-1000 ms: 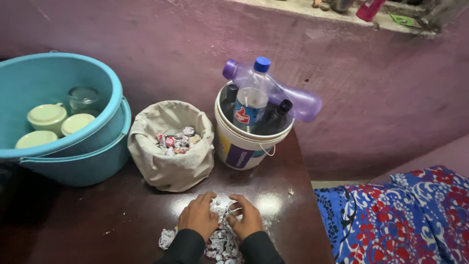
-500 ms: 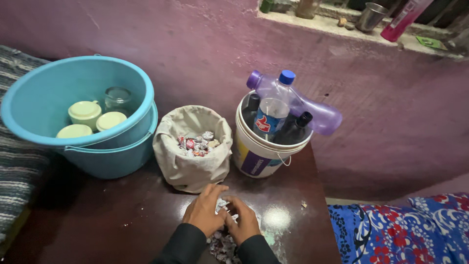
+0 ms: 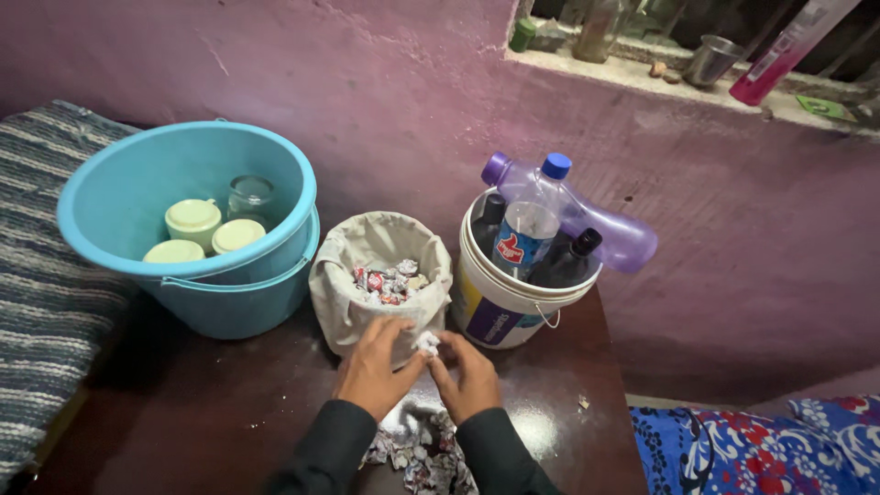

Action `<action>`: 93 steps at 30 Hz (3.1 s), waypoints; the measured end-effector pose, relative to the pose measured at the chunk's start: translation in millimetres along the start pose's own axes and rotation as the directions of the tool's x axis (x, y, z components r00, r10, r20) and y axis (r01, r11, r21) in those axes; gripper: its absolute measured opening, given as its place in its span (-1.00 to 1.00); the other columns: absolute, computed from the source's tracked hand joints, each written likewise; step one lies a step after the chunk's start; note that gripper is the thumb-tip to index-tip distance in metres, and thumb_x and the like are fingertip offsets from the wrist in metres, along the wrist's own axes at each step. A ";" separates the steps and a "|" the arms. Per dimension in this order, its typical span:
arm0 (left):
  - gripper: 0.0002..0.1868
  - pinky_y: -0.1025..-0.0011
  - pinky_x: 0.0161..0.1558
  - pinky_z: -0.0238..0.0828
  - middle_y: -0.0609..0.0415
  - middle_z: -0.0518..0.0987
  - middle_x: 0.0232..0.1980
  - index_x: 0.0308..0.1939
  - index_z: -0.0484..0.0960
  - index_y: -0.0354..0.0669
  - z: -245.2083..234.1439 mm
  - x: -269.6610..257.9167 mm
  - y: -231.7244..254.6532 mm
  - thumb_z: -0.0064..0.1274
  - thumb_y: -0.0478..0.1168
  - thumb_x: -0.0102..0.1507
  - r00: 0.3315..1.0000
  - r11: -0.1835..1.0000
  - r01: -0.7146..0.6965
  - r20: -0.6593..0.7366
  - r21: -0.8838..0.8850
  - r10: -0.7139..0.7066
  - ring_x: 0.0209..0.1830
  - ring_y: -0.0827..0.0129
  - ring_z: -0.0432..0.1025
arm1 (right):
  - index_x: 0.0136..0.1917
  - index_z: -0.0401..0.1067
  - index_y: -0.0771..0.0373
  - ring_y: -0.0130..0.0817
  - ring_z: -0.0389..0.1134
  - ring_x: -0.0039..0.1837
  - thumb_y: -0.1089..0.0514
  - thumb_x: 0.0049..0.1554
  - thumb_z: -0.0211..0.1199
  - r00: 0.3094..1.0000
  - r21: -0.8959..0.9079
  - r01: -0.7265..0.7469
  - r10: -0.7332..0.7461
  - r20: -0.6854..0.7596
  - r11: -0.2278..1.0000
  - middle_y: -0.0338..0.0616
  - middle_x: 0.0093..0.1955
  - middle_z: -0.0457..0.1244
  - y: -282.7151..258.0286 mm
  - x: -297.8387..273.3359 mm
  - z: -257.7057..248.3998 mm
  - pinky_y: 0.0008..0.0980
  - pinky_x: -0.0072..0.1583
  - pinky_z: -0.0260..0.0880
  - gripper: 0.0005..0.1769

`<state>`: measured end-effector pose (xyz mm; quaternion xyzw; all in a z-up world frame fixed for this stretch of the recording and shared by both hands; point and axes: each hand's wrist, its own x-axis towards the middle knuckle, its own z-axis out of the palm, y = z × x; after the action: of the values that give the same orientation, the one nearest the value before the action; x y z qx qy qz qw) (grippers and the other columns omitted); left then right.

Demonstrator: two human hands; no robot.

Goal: The person sorts candy wrappers from a pile on a table into a cloth bag. The person repeatedly picks up handfuls of wrappers and places them into the bag.

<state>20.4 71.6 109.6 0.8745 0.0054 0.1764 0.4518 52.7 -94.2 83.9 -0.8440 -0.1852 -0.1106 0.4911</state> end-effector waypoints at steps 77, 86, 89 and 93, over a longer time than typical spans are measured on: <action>-0.77 0.18 0.07 0.44 0.13 0.66 -0.09 -0.18 0.69 0.09 71.8 -66.7 -74.7 0.21 -0.21 0.07 0.949 0.990 0.101 0.289 0.100 -0.126 0.02 0.11 0.53 | -0.03 0.58 0.02 -0.06 0.29 0.06 0.21 -0.04 0.36 0.916 -0.374 -0.200 0.308 0.256 0.906 -0.19 -0.11 0.38 59.9 -74.9 6.3 -0.14 0.12 0.32 -0.74; -0.57 0.12 0.23 0.25 0.13 0.54 -0.02 -0.10 0.63 0.16 73.5 -71.5 -76.2 0.43 -0.07 -0.02 0.773 0.918 0.084 0.555 0.388 -0.306 0.16 0.17 0.39 | -0.08 0.59 0.08 -0.06 0.29 0.06 0.30 -0.09 0.34 0.881 -0.370 -0.197 0.329 0.341 0.908 -0.16 -0.08 0.38 66.2 -77.0 10.2 -0.16 0.13 0.35 -0.72; -0.60 0.11 0.25 0.21 0.13 0.54 0.01 -0.11 0.65 0.17 75.6 -71.2 -74.1 0.41 -0.06 0.01 0.745 0.905 0.072 0.581 0.418 -0.328 0.20 0.17 0.37 | -0.11 0.60 0.10 -0.03 0.28 0.06 0.30 -0.12 0.38 0.879 -0.381 -0.157 0.305 0.368 0.911 -0.13 -0.08 0.37 70.5 -74.0 12.1 -0.14 0.13 0.32 -0.74; -0.61 0.10 0.27 0.16 0.11 0.55 0.01 -0.09 0.63 0.13 75.7 -68.8 -74.2 0.39 -0.05 0.04 0.740 0.902 0.086 0.579 0.423 -0.342 0.20 0.16 0.37 | -0.14 0.60 0.12 -0.02 0.30 0.06 0.31 -0.13 0.37 0.876 -0.397 -0.109 0.277 0.394 0.911 -0.13 -0.08 0.37 74.2 -66.7 18.2 -0.13 0.15 0.30 -0.75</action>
<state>-9.3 44.3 -10.1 0.9434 -0.0135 -0.1907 0.2711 23.6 -125.3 -8.1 -0.9370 -0.1816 0.1020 0.2804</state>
